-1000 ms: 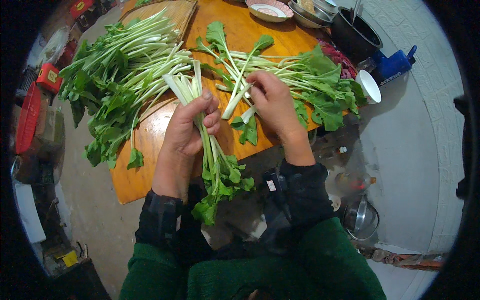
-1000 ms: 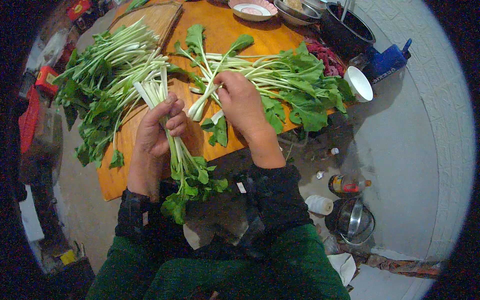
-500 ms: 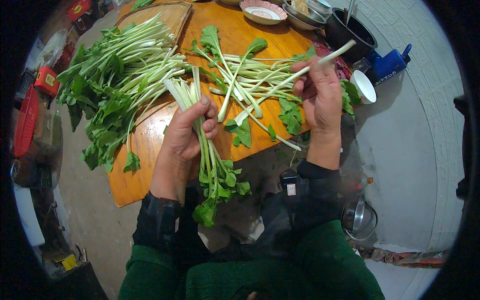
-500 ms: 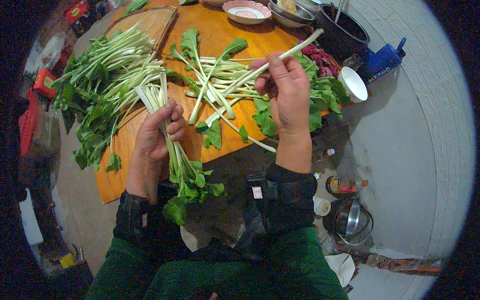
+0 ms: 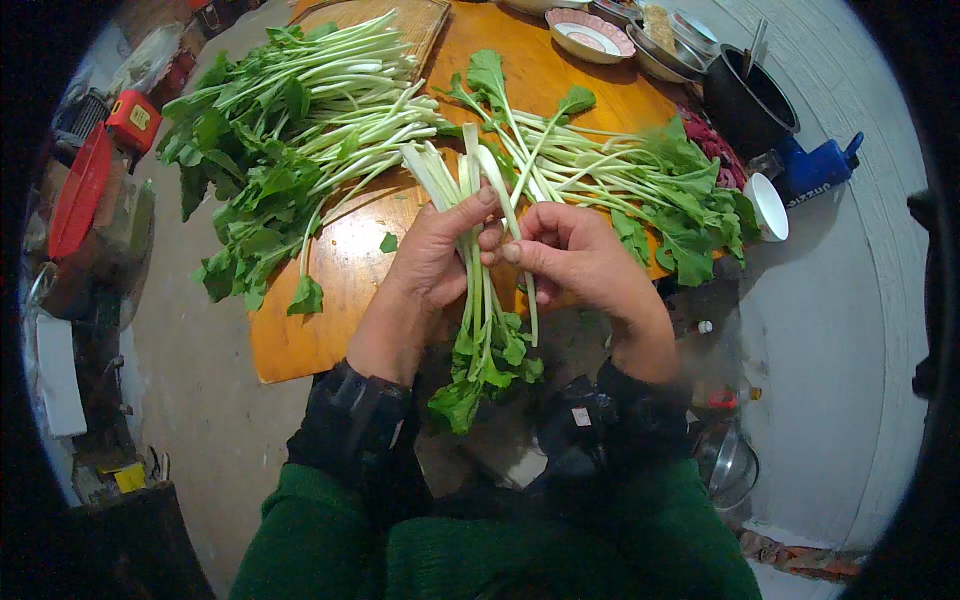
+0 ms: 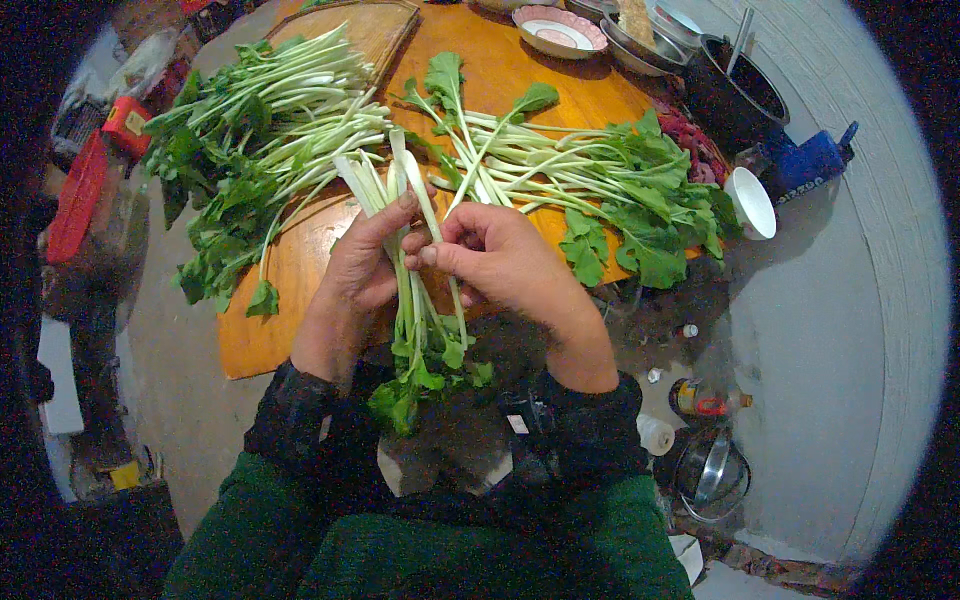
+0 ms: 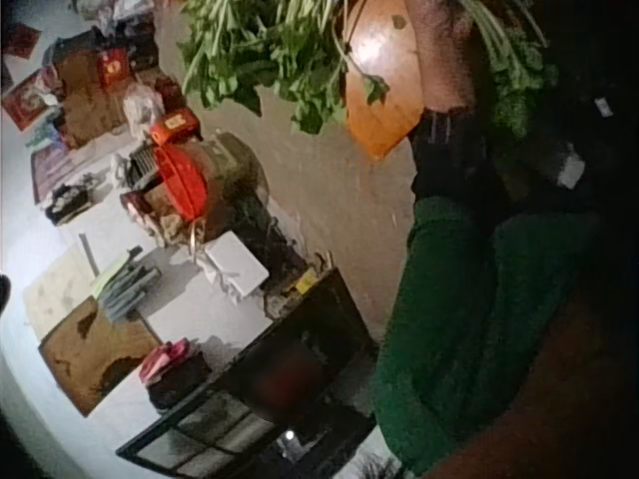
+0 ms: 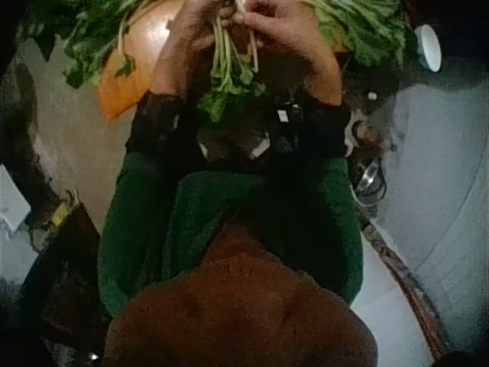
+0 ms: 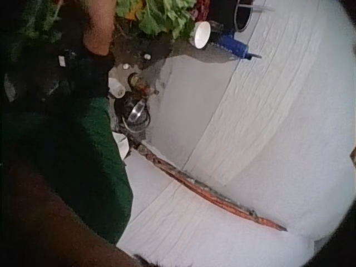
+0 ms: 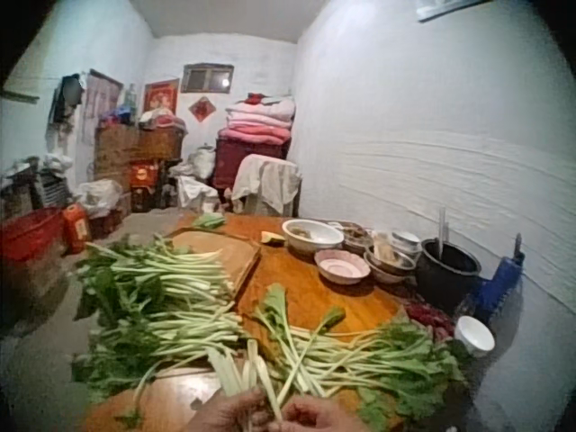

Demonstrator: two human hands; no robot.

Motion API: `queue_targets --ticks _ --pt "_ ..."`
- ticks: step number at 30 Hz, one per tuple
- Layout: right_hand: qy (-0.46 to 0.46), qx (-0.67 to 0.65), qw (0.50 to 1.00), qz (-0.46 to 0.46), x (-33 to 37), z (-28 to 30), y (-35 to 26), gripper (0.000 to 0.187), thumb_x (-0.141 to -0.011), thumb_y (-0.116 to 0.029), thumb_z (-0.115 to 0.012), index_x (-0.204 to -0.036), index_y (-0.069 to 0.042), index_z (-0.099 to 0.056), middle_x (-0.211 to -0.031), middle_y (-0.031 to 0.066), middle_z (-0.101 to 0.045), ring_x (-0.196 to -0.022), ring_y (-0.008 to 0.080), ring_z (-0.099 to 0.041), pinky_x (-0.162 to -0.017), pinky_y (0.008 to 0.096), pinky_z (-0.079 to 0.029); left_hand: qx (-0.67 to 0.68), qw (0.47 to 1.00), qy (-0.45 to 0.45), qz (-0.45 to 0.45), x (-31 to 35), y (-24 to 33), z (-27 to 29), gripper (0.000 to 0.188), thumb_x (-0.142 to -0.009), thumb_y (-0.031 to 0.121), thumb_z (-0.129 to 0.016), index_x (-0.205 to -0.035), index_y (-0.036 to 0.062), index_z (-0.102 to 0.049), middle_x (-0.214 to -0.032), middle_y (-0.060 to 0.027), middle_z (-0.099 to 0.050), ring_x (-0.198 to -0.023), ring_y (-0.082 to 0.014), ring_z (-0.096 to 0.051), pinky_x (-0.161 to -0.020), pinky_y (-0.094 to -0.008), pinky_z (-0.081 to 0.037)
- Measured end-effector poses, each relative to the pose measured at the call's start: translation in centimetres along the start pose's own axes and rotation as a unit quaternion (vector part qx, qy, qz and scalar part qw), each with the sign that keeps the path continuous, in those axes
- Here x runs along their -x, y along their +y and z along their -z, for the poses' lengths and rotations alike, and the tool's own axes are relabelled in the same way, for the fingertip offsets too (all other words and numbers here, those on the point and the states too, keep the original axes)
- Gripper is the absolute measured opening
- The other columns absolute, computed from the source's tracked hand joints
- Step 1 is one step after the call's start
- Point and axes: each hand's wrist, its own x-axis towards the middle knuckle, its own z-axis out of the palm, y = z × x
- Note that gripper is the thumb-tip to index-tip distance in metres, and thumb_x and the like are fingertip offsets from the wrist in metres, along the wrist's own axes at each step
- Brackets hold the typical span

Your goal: The person sits at a wooden table and repeatedly picks up green leafy vegetables, snaps off the lower stems, and places the trimmed pieces on the table. The person handles the vegetables one at a time, separating the stems from the leaves throughout the clip.

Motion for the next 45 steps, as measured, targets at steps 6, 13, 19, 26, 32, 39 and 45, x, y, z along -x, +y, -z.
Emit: queue_targets --ticks 6,13,19,26,32,39,45 --pt "0.021 0.033 0.999 0.018 -0.3 -0.7 0.3 0.018 -0.080 -0.017 -0.063 -0.074 -0.004 -0.053 -0.060 0.0000 -0.053 -0.048 0.0068 -0.050 -0.041 0.0211 -0.039 0.003 1.000 -0.010 0.024 0.0 -0.1 0.5 0.027 -0.080 0.023 -0.064 -0.098 0.0044 -0.054 -0.076 -0.0023 -0.054 -0.059 -0.0114 -0.052 -0.051 -0.0250 -0.047" --pt "0.005 0.049 0.998 0.043 1.7 0.4 -0.3 0.017 -0.079 -0.019 -0.064 -0.079 -0.003 -0.058 -0.063 0.0000 -0.055 -0.053 0.0073 -0.053 -0.045 0.0212 -0.042 -0.022 0.998 -0.056 -0.008 1.0 -0.4 -1.2 0.020 -0.082 0.021 -0.061 -0.092 0.0038 -0.056 -0.078 -0.0034 -0.057 -0.067 -0.0141 -0.056 -0.058 -0.0267 -0.048" --pt "0.071 0.052 0.990 0.107 4.9 4.1 -1.9 0.016 -0.083 -0.019 -0.059 -0.087 -0.003 -0.059 -0.072 -0.0005 -0.055 -0.063 0.0068 -0.052 -0.054 0.0215 -0.045 -0.007 0.999 -0.039 -0.027 5.2 3.1 -4.3 0.019 -0.090 0.029 -0.048 -0.094 0.0098 -0.050 -0.076 0.0011 -0.052 -0.064 -0.0123 -0.052 -0.057 -0.0292 -0.045" --pt "0.033 0.046 0.987 0.153 8.0 6.3 -2.1 0.021 -0.081 -0.019 -0.062 -0.094 -0.002 -0.058 -0.077 -0.0009 -0.056 -0.067 0.0058 -0.051 -0.057 0.0204 -0.044 -0.447 0.862 -0.055 -0.233 7.9 18.5 -8.2 0.018 -0.090 0.024 -0.049 -0.095 0.0063 -0.049 -0.067 0.0034 -0.044 -0.052 -0.0076 -0.042 -0.047 -0.0222 -0.037" --pt "0.034 0.062 0.990 0.124 8.7 6.9 -1.7 0.022 -0.080 -0.017 -0.062 -0.096 -0.003 -0.058 -0.077 -0.0015 -0.056 -0.066 0.0051 -0.051 -0.057 0.0195 -0.043 -0.765 0.615 0.072 -0.176 0.7 18.0 -3.9 0.020 -0.082 0.015 -0.060 -0.099 0.0043 -0.057 -0.080 0.0006 -0.056 -0.073 -0.0091 -0.048 -0.067 -0.0248 -0.042" --pt "0.037 0.075 0.989 0.119 8.1 8.0 -0.4 0.018 -0.080 -0.017 -0.059 -0.091 -0.003 -0.058 -0.071 -0.0020 -0.053 -0.061 0.0050 -0.049 -0.053 0.0198 -0.041 -0.895 0.429 0.061 -0.107 -4.1 12.5 4.2 0.059 -0.061 0.024 -0.076 -0.110 0.0010 -0.055 -0.107 -0.0185 -0.055 -0.102 -0.0320 -0.051 -0.087 -0.0355 -0.041" --pt "0.047 0.077 0.987 0.131 7.2 8.5 0.1 0.017 -0.080 -0.015 -0.057 -0.090 -0.001 -0.058 -0.072 0.0005 -0.054 -0.061 0.0067 -0.051 -0.055 0.0211 -0.043 -0.846 0.518 0.040 -0.123 -2.0 13.0 0.8 0.060 -0.060 0.017 -0.077 -0.112 0.0008 -0.054 -0.111 -0.0163 -0.053 -0.104 -0.0289 -0.052 -0.090 -0.0332 -0.040"
